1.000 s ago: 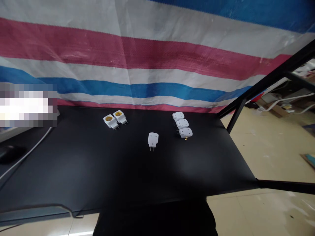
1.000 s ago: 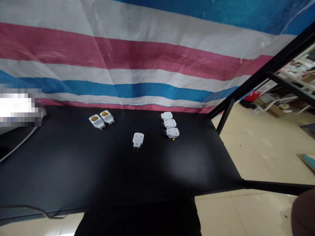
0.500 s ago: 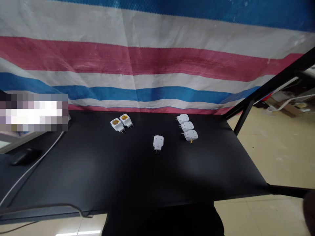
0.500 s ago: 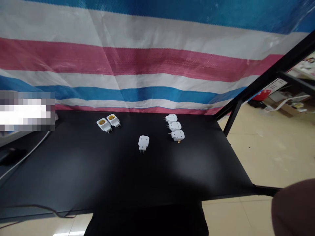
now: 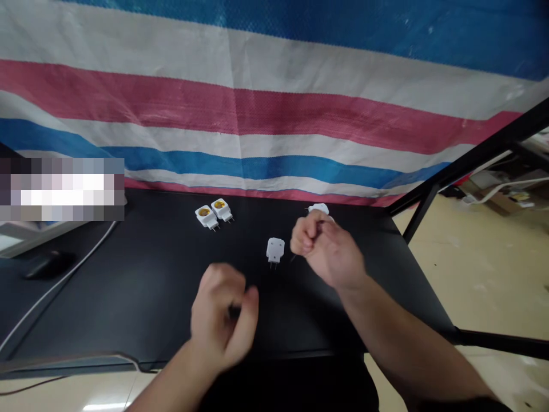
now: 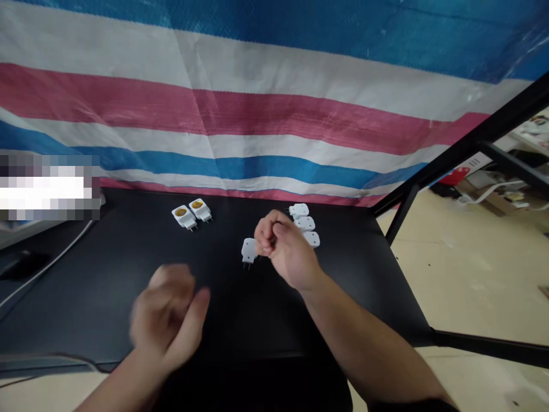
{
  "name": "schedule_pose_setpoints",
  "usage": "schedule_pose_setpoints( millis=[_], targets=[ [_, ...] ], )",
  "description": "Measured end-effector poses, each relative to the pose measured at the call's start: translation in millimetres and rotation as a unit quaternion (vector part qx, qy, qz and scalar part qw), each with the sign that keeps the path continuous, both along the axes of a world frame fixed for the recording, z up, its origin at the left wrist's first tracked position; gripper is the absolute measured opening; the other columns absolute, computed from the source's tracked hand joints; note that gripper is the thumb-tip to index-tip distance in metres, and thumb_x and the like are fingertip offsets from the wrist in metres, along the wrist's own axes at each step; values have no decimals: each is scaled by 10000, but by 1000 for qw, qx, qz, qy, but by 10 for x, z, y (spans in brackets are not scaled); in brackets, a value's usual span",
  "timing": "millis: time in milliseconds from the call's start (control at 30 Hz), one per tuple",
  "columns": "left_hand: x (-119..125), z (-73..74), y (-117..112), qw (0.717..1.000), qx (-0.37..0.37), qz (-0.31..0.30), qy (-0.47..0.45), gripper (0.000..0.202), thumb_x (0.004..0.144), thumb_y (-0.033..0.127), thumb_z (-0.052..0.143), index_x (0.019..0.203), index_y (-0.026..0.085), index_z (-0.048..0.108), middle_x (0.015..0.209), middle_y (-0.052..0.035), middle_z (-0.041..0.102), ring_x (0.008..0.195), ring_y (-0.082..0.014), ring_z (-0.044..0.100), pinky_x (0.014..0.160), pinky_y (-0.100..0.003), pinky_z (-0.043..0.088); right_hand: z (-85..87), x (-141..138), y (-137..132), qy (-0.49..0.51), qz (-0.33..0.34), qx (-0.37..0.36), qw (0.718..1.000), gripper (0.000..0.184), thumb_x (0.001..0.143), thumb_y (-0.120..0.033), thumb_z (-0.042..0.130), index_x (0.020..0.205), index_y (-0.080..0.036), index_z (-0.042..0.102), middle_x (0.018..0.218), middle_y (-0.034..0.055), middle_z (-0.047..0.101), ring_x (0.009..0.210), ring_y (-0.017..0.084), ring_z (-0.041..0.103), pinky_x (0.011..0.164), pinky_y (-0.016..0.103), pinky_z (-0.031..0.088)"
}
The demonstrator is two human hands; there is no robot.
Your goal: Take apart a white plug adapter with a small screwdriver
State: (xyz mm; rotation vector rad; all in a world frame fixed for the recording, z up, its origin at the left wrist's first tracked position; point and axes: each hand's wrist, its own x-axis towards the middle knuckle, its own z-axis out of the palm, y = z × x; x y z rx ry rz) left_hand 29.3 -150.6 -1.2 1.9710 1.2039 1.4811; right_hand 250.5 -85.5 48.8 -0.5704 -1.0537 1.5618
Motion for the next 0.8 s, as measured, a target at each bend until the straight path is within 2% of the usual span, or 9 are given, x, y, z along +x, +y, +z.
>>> schedule_pose_setpoints(
  millis=[67, 133, 200, 300, 400, 467, 600, 700, 800],
  targets=[
    [80, -51, 345, 999, -32, -4, -20, 136, 971, 118, 658, 919, 238, 620, 855, -12, 632, 806, -192, 619, 789, -372, 541, -159, -135, 115, 20, 4, -35, 999, 420, 921, -543, 720, 736, -223, 522, 657, -37, 437, 591, 123, 330, 593, 285, 282],
    [163, -126, 761, 991, -109, -13, -72, 143, 921, 92, 617, 965, 228, 628, 834, -3, 599, 781, -180, 601, 761, -345, 508, -212, -216, 217, 25, 1, -38, 999, 412, 929, -542, 696, 745, -226, 506, 657, -41, 425, 584, 123, 321, 596, 285, 277],
    [235, -240, 1137, 984, -142, -35, -101, 150, 869, 112, 630, 975, 216, 652, 831, -2, 596, 778, -176, 587, 743, -326, 480, -198, -263, 304, 22, -1, -27, 999, 411, 934, -539, 686, 748, -230, 489, 655, -45, 413, 573, 120, 309, 591, 282, 275],
    [299, -477, 1466, 972, -154, -98, -150, 131, 820, 155, 662, 942, 201, 672, 879, -23, 650, 837, -186, 623, 784, -326, 492, -194, -320, 381, 10, 22, -12, 1000, 424, 942, -560, 665, 755, -239, 460, 645, -53, 392, 554, 115, 279, 571, 274, 271],
    [270, -687, 1521, 946, -200, -168, -193, 78, 833, 195, 682, 909, 193, 660, 843, -19, 663, 809, -177, 642, 780, -321, 510, -295, -375, 390, 10, 35, 4, 999, 414, 939, -586, 651, 790, -251, 458, 623, -65, 380, 541, 116, 264, 551, 268, 272],
    [202, -742, 1486, 922, -239, -255, -168, 158, 841, 186, 679, 999, 184, 685, 930, -45, 712, 875, -191, 690, 826, -339, 545, -382, -388, 381, 17, 34, 3, 999, 387, 937, -580, 648, 823, -258, 466, 618, -74, 377, 534, 115, 251, 542, 262, 266],
    [63, -645, 1404, 911, -229, -338, -66, 489, 795, 80, 620, 1265, 210, 659, 1210, -85, 746, 1165, -243, 701, 1000, -400, 568, -462, -327, 374, 25, 45, -2, 999, 311, 946, -532, 643, 880, -270, 488, 618, -81, 382, 531, 120, 240, 531, 256, 255],
    [34, -547, 1356, 911, -210, -351, 50, 709, 728, 15, 586, 1401, 234, 630, 1380, -93, 708, 1239, -268, 674, 1043, -425, 563, -456, -247, 365, 21, 52, -8, 998, 294, 962, -519, 636, 901, -276, 483, 632, -81, 393, 536, 123, 248, 536, 260, 260],
    [64, -519, 1316, 912, -160, -359, 121, 703, 698, -10, 585, 1350, 240, 673, 1358, -91, 709, 1255, -291, 655, 1062, -456, 557, -485, -208, 345, 22, 63, -6, 998, 288, 974, -512, 631, 912, -276, 477, 644, -82, 399, 542, 122, 255, 539, 262, 253]
  ],
)
